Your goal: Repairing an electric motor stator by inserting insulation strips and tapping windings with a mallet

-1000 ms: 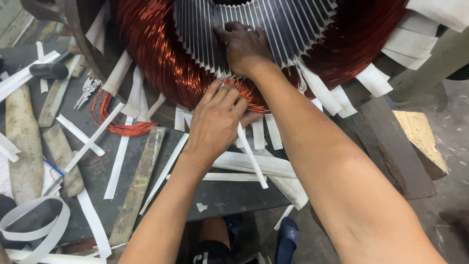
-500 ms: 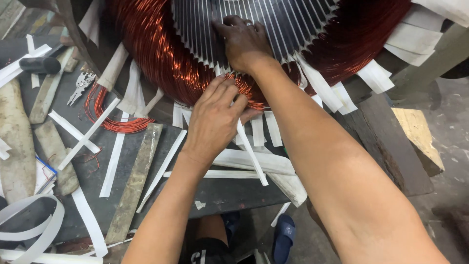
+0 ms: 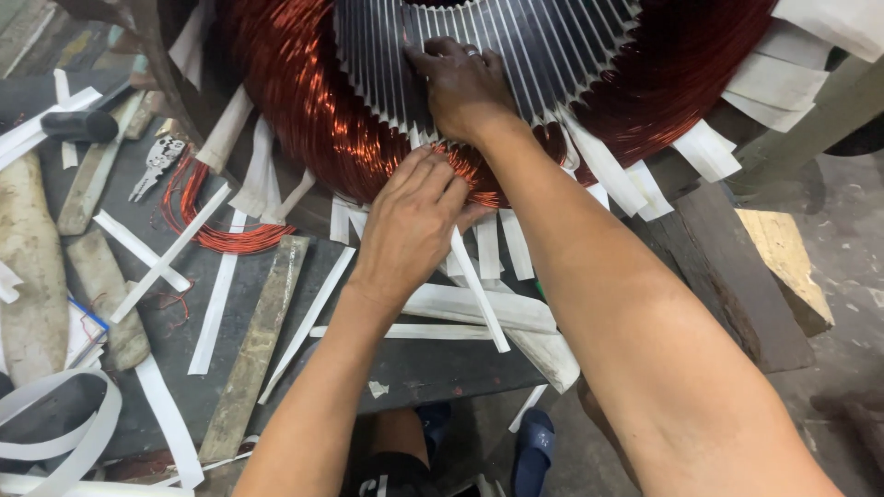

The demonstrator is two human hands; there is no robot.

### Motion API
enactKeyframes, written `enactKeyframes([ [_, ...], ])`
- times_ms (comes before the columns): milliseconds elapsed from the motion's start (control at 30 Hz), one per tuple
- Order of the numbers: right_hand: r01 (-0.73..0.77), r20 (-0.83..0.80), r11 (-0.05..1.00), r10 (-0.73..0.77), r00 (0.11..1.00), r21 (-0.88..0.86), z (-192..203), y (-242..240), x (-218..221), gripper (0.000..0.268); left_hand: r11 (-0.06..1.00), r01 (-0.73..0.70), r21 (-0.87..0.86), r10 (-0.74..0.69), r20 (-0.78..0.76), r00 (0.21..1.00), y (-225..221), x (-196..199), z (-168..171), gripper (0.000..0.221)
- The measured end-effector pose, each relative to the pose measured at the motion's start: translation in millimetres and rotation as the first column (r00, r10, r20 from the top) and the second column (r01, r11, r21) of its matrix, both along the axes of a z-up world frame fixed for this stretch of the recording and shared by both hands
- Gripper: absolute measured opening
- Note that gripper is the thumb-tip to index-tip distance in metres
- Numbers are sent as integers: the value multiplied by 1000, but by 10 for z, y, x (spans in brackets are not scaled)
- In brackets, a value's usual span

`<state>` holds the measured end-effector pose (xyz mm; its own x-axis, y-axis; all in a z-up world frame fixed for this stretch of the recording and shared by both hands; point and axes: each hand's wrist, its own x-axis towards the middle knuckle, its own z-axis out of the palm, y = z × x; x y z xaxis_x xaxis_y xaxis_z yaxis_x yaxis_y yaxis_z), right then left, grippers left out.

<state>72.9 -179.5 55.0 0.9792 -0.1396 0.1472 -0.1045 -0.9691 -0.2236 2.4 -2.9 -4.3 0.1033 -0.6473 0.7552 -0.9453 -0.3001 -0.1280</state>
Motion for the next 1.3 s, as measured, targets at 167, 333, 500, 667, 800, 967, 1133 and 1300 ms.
enactKeyframes([
  [167,18,-9,999,-18,1000,44,38,37,-43,79,995,94,21,-93,-29,995,-21,9,33,38],
  [333,16,2,1000,-16,1000,21,27,37,-32,86,996,89,6,-88,-58,994,9,-2,-3,35],
  [500,14,-18,1000,-14,1000,7,7,6,12,86,997,71,-29,-73,-62,995,5,-37,29,39],
  [667,9,16,1000,-9,1000,-5,-27,-16,37,85,997,68,22,-67,-71,995,-46,4,7,39],
  [800,31,-42,1000,-30,999,8,18,26,-6,81,993,116,-11,-116,-74,990,7,-6,17,40],
  [967,21,11,998,-20,1000,-59,-125,-88,139,78,992,127,-3,-126,-124,984,34,-55,54,43],
  [1133,16,-40,1000,-17,999,-12,42,40,-40,85,991,122,-52,-127,-104,986,35,-88,52,43],
  [1300,14,-21,1000,-13,1000,25,36,25,-39,88,993,113,-26,-116,-113,987,55,-77,35,44],
])
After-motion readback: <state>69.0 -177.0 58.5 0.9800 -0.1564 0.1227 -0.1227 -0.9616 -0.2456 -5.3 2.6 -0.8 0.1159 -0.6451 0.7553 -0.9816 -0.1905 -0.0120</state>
